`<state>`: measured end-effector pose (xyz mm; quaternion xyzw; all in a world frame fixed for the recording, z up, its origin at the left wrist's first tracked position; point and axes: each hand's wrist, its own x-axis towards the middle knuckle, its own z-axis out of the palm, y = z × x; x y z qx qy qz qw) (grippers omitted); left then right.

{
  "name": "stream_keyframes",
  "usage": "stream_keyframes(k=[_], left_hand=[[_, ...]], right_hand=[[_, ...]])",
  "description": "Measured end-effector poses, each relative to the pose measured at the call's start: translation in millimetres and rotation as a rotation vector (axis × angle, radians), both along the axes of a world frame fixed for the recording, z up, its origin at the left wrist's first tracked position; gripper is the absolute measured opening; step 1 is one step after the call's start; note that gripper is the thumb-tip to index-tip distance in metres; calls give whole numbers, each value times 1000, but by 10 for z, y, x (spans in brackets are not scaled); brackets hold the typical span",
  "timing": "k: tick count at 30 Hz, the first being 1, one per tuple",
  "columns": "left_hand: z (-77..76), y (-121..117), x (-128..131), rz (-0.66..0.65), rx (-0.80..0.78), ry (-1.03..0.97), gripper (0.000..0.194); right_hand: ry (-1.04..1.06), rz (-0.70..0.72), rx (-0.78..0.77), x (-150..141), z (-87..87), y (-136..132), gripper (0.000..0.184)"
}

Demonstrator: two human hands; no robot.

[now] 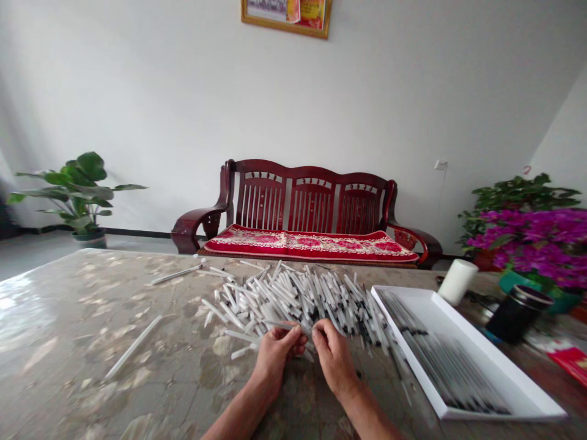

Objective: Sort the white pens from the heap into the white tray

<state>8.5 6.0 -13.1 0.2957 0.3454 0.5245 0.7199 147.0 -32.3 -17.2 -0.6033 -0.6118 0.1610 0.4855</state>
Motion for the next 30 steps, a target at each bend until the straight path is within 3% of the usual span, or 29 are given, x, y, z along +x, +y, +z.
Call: stream_keyframes(k=[6,12,17,23,30], left_hand=[[2,-29,12,-32,10,35,48],[16,-21,3,-33,16,35,48],[9,-23,18,-35,10,45,49],[7,-5,3,-25,8,44,49],[20,-25,10,-30,19,71,48]], right_hand=[[6,-47,-57,28,-56,21,50],[32,22,-12,9,-32,12,37],[21,-32,-54,5,-35,6,50],[22,42,-39,0,-13,-8,34],[37,0,-76,2,-43,-2,47]])
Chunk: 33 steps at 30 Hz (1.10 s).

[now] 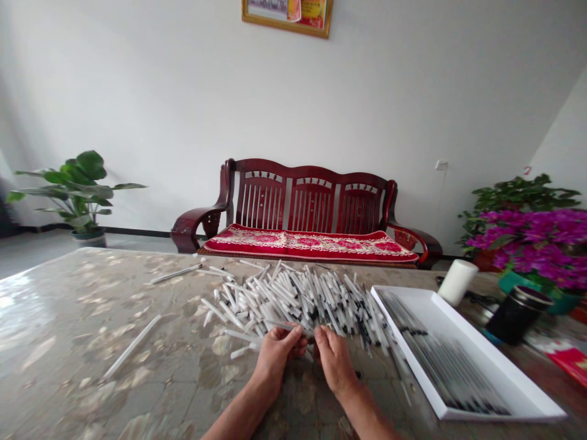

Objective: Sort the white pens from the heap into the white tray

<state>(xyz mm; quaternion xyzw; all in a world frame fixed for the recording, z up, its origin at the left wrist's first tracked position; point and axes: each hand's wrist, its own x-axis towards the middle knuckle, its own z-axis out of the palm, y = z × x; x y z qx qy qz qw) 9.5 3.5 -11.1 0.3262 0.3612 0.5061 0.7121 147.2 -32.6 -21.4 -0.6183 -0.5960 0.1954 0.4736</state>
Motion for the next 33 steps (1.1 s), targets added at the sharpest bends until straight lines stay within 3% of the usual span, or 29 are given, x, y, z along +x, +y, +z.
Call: stream_keyframes(k=[4,13,20,28,33], left_hand=[[3,8,1,-5,9,-1,47],[-34,7,15,13,3,8,49],[-12,2,-8,14,2,-3,46],[8,-20,-8,-13,41,-9,46],[12,-21,-15,12,14,-9,45]], right_hand=[[-6,39,36,-10,12,-14,37],[-19,-18,32,-4,-25,22,47],[-14,0,48,-16,33,-12,41],[224,49,-83,-47,2,24,46],[132,12,-12,-65,35,6,42]])
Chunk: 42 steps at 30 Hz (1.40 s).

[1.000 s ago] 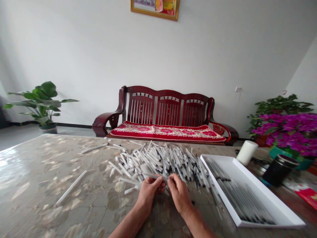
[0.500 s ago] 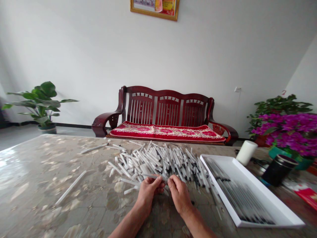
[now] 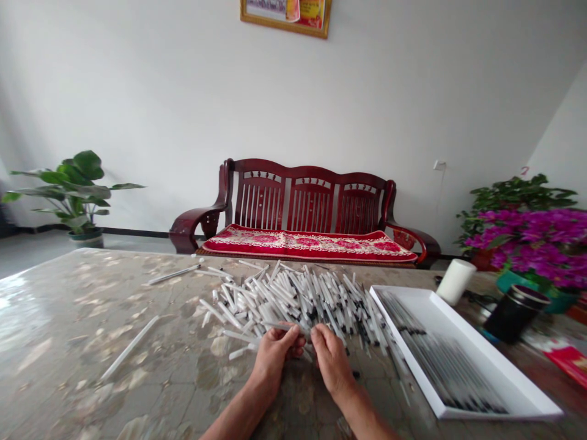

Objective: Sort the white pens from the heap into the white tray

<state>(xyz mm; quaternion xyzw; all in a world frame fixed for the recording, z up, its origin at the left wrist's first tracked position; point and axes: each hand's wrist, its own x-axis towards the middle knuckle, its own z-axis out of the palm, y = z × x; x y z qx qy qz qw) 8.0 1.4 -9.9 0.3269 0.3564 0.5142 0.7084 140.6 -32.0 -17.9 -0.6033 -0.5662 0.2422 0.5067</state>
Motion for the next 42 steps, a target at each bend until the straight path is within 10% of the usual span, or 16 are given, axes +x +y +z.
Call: stream_keyframes(k=[23,37,42], left_hand=[[22,-45,35,-40,208,100,45],[40,-151,-17,-611,80,209,47],[12,-127,32,-448,23,86,46]], right_hand=[[449,-63,-73,-34,-1,24,42],[359,-60,-31,78,60,38,43],[270,-153,21,276,67,128,40]])
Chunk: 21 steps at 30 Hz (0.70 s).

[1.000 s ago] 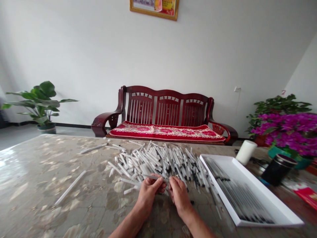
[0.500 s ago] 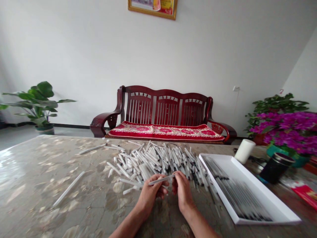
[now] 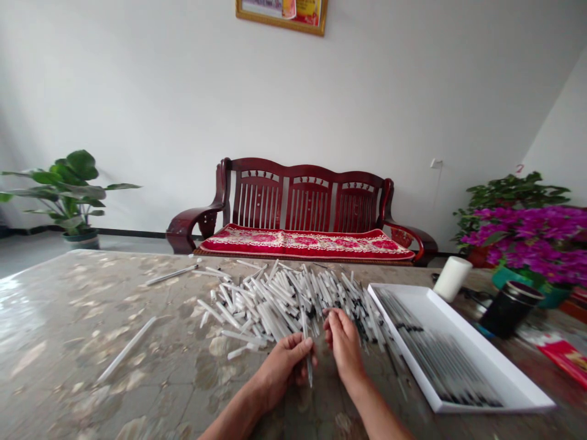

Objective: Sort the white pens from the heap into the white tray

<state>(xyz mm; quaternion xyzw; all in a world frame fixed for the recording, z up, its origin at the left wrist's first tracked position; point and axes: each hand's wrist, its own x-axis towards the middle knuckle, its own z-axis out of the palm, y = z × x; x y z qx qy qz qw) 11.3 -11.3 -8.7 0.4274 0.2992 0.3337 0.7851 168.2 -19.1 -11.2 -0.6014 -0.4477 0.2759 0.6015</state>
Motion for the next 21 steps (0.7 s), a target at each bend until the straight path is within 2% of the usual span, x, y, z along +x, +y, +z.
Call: stream_keyframes(k=[4,7,10,13,16,21], left_hand=[[6,71,-8,135,-34,-72,46],[15,115,-26,237,-42,-101,48],[13,143,-28,338,-74,-122,52],[-5,162,-17,408,-94,-137,54],[-25,180,-9,449,-108,-146,58],[-30,189,-13,462,-126,-145,61]], right_hand=[[-419,-230,35,526,22,74,29],[-732,-323,-98,935,44,25,28],[-926,-308,-313,1185,51,-66,31],[-1007,-236,-487,1255,65,-124,31],[-1046,-181,-615,1208,112,-139,29],[-1104,-131,-684,1087,208,-138,30]])
